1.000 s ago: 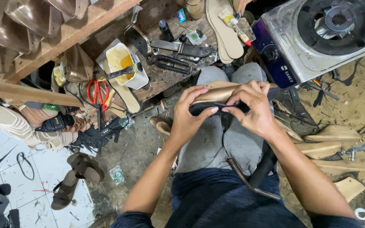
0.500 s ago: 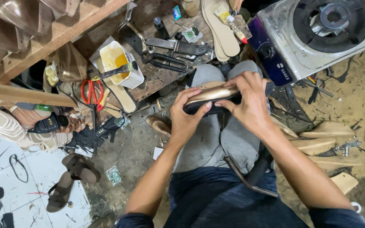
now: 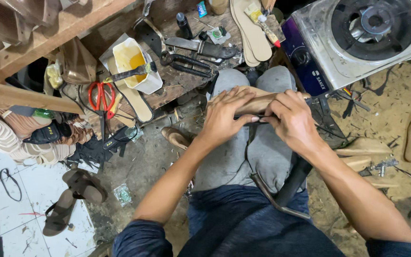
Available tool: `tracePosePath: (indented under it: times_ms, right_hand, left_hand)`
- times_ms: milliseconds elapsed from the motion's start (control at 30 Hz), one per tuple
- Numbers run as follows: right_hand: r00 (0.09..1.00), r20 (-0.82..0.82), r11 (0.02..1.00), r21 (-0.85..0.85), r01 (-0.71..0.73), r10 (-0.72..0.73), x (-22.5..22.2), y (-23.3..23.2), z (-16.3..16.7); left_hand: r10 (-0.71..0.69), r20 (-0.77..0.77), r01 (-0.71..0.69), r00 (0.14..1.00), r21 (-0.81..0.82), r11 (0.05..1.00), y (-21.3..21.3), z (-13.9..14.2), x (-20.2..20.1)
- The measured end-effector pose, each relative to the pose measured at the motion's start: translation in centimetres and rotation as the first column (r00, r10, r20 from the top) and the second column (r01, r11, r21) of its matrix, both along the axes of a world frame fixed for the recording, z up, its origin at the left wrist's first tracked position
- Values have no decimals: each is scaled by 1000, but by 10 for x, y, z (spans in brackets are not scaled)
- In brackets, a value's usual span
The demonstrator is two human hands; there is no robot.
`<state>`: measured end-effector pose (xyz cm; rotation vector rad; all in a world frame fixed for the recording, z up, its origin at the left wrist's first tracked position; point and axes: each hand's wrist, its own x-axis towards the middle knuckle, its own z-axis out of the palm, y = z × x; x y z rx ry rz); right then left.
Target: The person presses a rubber sole onto a shoe upper, then uses a curved metal tool to smooth and trim the edges of the sole. The person repeats this process on multiple shoe uppers, placing finished units on a nearby shelf.
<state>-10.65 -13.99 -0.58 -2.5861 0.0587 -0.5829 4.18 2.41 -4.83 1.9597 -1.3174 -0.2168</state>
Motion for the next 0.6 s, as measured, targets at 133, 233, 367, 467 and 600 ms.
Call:
tracePosePath:
  times_ms: [133, 233, 367, 467, 600]
  right_hand:
    - [1000, 4, 999, 46, 23, -23, 1, -1, 4]
    - [1000, -8, 999, 30, 12, -12, 4, -2, 10]
    - [999, -32, 1000, -7, 5, -5, 4, -2, 21]
    - [999, -3, 995, -90, 42, -42, 1, -7, 31]
    - [999, -33, 1000, -1, 19, -19, -4, -17, 35]
  left_hand:
    - [42, -42, -42, 998, 14, 999, -7, -1, -3]
    - [125, -99, -118, 987, 73, 990, -8, 0, -4]
    - [102, -114, -98, 988, 42, 994, -11, 1, -5]
    - [85, -102, -81, 991, 46, 996, -11, 1, -5]
    - [30, -135, -17, 990, 92, 996, -11, 1, 2]
